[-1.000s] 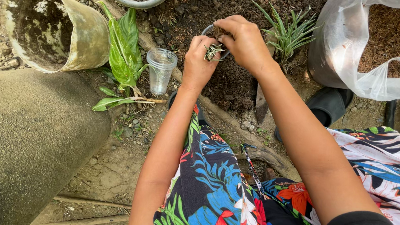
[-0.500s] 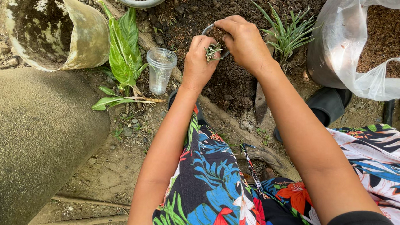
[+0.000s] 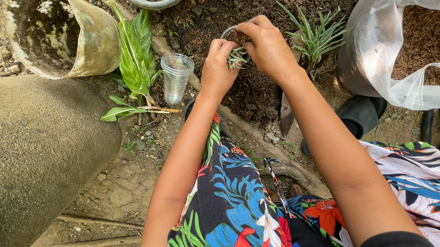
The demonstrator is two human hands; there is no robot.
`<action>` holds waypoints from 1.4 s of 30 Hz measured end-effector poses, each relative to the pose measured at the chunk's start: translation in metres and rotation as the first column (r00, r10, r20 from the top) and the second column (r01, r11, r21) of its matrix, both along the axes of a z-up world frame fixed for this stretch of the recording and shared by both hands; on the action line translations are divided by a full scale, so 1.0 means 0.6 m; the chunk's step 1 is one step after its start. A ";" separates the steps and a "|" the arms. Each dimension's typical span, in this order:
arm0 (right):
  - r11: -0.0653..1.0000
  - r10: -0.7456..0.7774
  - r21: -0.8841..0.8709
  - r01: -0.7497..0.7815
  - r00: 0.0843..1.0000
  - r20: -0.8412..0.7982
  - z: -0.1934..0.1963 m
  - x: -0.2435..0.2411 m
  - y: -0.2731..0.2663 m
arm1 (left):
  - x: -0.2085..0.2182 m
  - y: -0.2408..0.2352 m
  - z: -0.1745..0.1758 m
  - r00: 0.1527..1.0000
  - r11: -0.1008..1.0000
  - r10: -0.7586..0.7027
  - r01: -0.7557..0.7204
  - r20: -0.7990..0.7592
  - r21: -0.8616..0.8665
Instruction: The person pots a small plant into a plastic cup. They first separate several plant sprigs by hand, then place a sprig into a small clear plastic cup and add soil from a pile on the ground around the plant base to secure it.
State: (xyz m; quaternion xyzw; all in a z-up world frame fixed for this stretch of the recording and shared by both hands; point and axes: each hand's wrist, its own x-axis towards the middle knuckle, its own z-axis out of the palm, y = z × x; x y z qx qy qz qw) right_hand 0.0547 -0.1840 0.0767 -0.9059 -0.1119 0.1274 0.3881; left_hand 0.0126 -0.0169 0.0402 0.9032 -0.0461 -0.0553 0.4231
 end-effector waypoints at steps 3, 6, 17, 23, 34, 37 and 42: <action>1.000 0.003 0.014 -0.003 0.999 0.038 -0.005 -0.003 -0.001 | 0.002 0.002 -0.003 0.999 0.999 0.031 -0.030 0.041 -0.029; 0.999 -0.015 0.050 0.011 0.997 0.073 -0.005 -0.007 -0.006 | 0.006 0.003 -0.008 0.998 0.997 0.060 -0.061 -0.014 -0.049; 0.974 -0.219 0.069 0.217 0.976 0.020 0.002 -0.036 0.009 | 0.033 -0.001 -0.028 0.981 0.986 0.157 -0.163 -0.110 -0.046; 0.963 -0.248 0.110 0.247 0.969 -0.004 -0.010 -0.036 -0.003 | 0.062 0.010 0.009 0.958 0.998 -0.003 -0.016 -0.286 -0.062; 0.965 -0.242 0.100 0.241 0.970 -0.005 -0.019 -0.032 -0.006 | 0.061 0.026 0.043 0.970 0.925 -0.236 0.242 -0.056 0.294; 0.960 -0.258 0.093 0.263 0.964 -0.061 -0.023 -0.033 -0.016 | 0.062 0.024 0.042 0.951 0.926 -0.270 0.215 0.149 0.309; 0.917 -0.296 0.230 0.327 0.942 -0.159 -0.032 -0.037 -0.027 | 0.074 0.024 0.022 0.943 0.936 -0.300 0.263 0.141 0.236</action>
